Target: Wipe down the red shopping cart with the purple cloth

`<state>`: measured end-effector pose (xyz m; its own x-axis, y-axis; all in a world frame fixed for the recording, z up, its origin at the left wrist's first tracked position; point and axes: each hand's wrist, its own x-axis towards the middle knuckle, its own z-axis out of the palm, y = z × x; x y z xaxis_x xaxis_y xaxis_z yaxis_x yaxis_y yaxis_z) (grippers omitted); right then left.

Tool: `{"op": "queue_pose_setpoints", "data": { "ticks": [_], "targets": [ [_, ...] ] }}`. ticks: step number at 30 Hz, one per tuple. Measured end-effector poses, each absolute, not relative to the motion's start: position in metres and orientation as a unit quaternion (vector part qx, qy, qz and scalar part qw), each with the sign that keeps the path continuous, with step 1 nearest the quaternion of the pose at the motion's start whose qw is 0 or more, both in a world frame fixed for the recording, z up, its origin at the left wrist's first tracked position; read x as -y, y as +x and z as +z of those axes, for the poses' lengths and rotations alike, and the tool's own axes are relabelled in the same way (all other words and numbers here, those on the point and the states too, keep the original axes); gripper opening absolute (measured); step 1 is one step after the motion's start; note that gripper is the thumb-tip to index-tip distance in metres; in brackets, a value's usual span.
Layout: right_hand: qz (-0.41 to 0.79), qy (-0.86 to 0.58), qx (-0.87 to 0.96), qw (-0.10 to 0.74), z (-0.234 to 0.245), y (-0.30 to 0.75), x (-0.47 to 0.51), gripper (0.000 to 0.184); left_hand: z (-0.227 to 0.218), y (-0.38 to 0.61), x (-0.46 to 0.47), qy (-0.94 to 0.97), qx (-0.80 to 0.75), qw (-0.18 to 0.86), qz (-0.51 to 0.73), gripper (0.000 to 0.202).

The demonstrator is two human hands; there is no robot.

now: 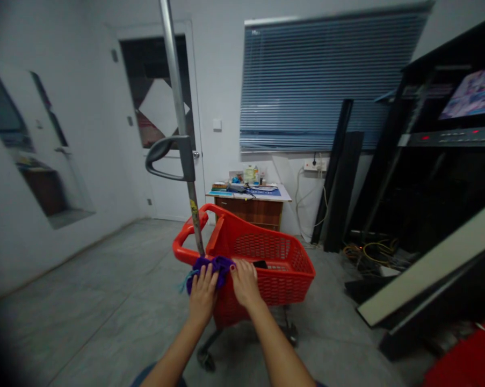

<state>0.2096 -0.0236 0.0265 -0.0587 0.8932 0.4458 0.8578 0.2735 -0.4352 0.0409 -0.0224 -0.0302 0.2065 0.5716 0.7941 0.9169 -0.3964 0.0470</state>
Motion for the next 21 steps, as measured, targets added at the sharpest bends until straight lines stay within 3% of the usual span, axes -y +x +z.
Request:
{"op": "queue_pose_setpoints", "data": {
  "ticks": [7, 11, 16, 21],
  "targets": [
    [0.026, -0.593, 0.741, 0.313, 0.016, 0.229, 0.032, 0.053, 0.011, 0.031, 0.033, -0.76, 0.461, 0.265, -0.373, 0.046],
    [-0.001, -0.667, 0.693, 0.275, 0.007, 0.266, 0.04, 0.052, 0.026, 0.053, 0.032, -0.731, 0.483, 0.272, -0.397, 0.036],
    [0.003, -0.706, 0.671, 0.228, 0.012, 0.28, 0.043, 0.052, 0.033, 0.089, 0.024, -0.763, 0.483, 0.231, -0.363, 0.032],
    [0.031, -0.708, 0.671, 0.217, 0.018, 0.269, 0.041, 0.055, 0.07, 0.086, 0.016, -0.791, 0.487, 0.2, -0.313, 0.025]
  ]
}}
